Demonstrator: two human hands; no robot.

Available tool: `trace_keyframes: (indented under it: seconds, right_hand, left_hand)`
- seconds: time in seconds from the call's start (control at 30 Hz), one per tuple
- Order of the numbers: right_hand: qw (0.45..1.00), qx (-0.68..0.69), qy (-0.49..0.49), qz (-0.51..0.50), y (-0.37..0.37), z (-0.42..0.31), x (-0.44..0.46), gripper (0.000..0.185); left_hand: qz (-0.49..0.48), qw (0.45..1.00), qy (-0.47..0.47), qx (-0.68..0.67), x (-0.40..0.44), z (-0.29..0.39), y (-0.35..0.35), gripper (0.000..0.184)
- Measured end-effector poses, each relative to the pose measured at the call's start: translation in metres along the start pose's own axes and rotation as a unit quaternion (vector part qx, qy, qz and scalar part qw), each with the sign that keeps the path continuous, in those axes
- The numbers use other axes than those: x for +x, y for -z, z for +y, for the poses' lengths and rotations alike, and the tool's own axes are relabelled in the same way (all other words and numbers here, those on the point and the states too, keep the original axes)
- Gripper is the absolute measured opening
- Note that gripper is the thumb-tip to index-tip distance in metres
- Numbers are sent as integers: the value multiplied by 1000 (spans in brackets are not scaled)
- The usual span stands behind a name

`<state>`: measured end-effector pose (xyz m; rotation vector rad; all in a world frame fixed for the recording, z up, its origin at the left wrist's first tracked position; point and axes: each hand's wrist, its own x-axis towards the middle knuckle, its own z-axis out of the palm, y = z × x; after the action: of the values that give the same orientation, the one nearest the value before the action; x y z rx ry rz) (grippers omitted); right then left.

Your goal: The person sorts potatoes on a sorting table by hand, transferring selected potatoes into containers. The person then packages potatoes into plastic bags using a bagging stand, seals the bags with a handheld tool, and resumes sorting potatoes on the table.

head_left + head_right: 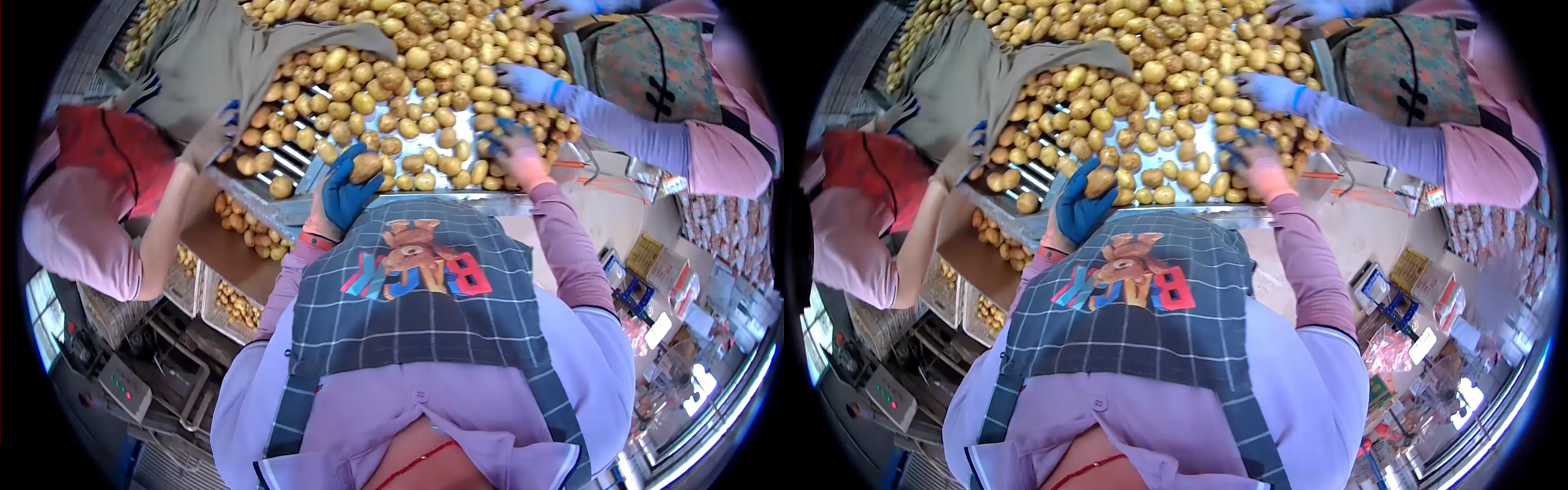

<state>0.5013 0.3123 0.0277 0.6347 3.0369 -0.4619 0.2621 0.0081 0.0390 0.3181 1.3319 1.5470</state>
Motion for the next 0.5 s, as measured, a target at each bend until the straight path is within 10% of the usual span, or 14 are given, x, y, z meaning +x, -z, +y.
trace_keyframes:
  seconds: [0.1, 0.13, 0.17, 0.3, 0.43, 0.5]
  right_hand:
    - [963, 172, -174, 117, 12, -22, 33, 30]
    - [961, 196, -127, 145, 12, -41, 41, 31]
    - [957, 219, -80, 172, 13, -73, 50, 32]
    - [956, 98, 258, -101, -20, -138, 48, 38]
    - [969, 116, 182, -116, -42, -94, 46, 39]
    - [976, 116, 146, -114, -38, -95, 46, 37]
  left_hand:
    - [-42, 850, -168, 497, -17, 38, 10, 56]
    - [-46, 989, -84, 115, -16, 40, 13, 57]
    - [-44, 956, 6, -291, -16, 42, 15, 59]
    - [5, 960, -18, -280, -33, 58, 30, 59]
    - [61, 892, -236, -380, -102, 69, 129, 53]
    - [238, 878, -313, -274, -158, 80, 208, 45]
